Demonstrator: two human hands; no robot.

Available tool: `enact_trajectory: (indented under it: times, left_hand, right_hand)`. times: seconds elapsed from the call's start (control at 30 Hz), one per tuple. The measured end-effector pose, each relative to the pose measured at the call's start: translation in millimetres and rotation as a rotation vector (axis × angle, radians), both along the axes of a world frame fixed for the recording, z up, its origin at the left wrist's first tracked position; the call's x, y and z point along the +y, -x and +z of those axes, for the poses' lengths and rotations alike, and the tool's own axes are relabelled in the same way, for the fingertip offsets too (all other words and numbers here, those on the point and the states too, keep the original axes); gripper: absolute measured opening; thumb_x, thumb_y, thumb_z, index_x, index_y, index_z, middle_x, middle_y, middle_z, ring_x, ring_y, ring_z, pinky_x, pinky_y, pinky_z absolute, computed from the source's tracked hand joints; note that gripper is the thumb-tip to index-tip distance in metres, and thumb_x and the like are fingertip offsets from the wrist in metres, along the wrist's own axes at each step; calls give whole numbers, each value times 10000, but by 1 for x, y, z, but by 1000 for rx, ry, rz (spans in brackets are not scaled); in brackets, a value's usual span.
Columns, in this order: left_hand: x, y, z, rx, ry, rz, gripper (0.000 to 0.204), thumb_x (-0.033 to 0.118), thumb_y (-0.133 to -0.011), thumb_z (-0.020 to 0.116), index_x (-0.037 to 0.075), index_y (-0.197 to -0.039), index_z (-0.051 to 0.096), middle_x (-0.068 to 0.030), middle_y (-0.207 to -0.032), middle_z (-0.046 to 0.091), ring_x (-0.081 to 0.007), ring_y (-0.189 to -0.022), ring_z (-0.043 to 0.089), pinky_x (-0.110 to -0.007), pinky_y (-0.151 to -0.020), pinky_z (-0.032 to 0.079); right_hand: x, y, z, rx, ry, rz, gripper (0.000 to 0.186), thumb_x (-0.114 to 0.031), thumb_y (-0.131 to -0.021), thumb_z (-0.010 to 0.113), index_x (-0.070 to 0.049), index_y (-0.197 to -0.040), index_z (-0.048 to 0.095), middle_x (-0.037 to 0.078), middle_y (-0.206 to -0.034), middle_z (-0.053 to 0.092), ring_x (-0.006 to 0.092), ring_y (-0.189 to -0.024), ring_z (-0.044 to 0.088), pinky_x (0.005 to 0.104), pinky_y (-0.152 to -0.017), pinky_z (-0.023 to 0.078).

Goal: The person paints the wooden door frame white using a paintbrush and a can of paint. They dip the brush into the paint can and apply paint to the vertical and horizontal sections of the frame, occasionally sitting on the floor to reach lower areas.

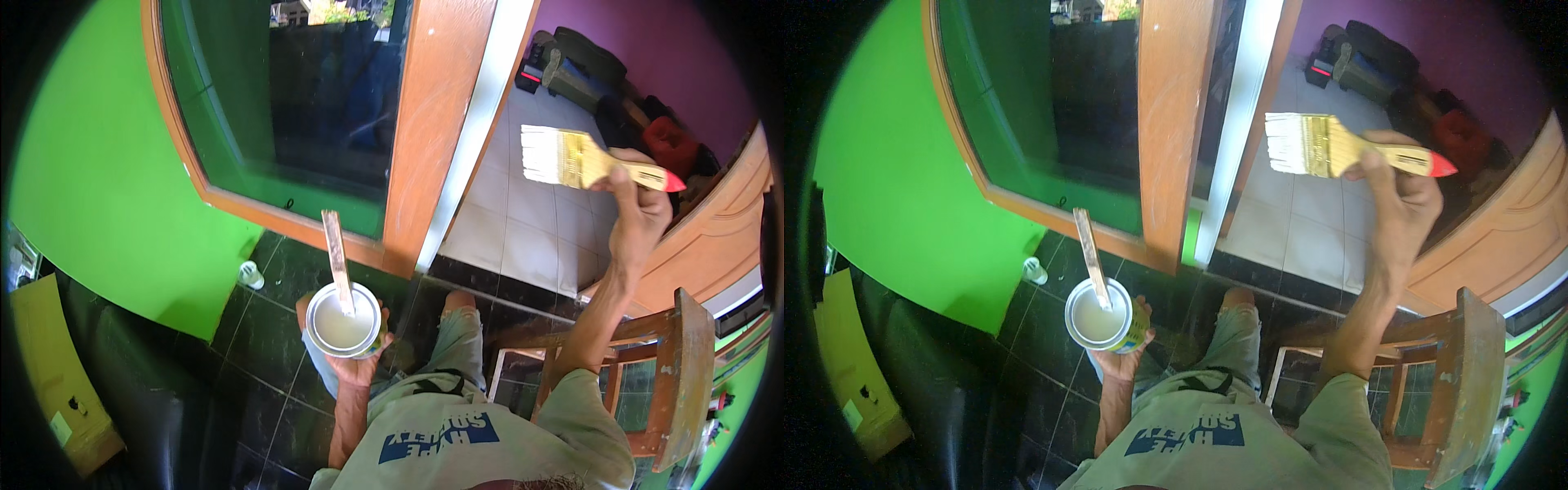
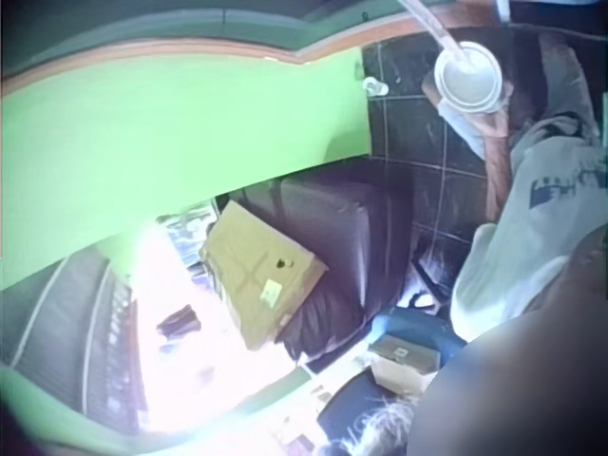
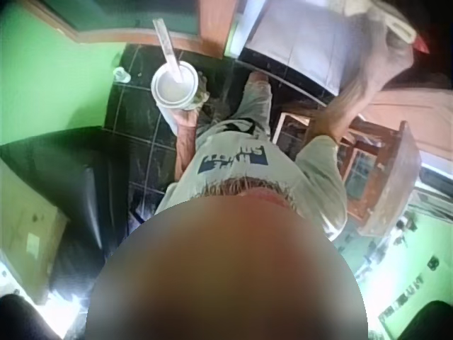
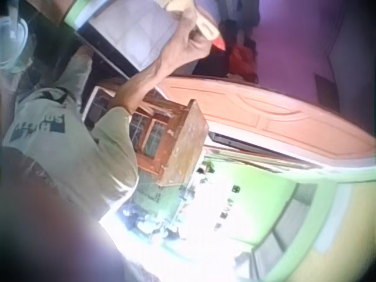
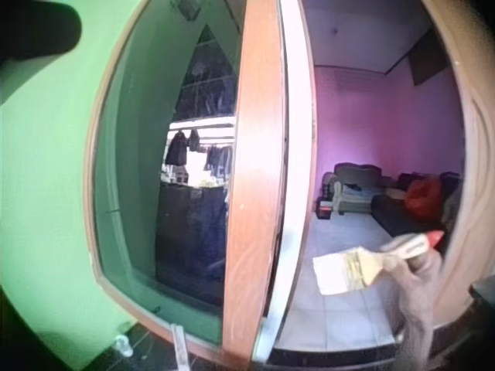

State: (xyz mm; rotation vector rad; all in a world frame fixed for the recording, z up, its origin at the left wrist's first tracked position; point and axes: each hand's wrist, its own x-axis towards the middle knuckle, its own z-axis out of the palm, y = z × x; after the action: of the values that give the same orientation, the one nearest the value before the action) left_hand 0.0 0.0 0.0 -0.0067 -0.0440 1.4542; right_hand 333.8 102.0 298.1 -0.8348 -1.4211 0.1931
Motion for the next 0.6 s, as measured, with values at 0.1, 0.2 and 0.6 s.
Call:
enact_trajectory:
  times: [0.1, 0.2, 0.6]
  left_hand:
    - [-5, -5, 13, 2, -1, 22, 837, 692, -903, 578, 146, -1523, 446, -263, -1533, 427, -449, -1387, 441, -642, -962, 513]
    - [-1, -7, 21, 39, -20, 47, 820, 687, -921, 553, 150, -1529, 432, -256, -1514, 442, -433, -1382, 443, -631, -947, 525]
    - [11, -14, 36, 191, -25, 96, 810, 709, -959, 459, 181, -1567, 364, -133, -1544, 466, -413, -1333, 530, -652, -955, 547]
  right_hand:
    - [-18, -5, -8, 105, -32, 147, 174, -98, -989, 680, 58, -1068, 684, 160, -1155, 686, 163, -865, 689, 278, -721, 579]
    - [-31, 3, -19, 129, -25, 227, 168, -113, -990, 681, 47, -1044, 676, 160, -1164, 669, 167, -929, 679, 273, -747, 574]
    - [-50, 101, -8, -229, 69, 543, 161, -40, -928, 695, 73, -1040, 673, 165, -1069, 687, 206, -936, 676, 335, -852, 549]
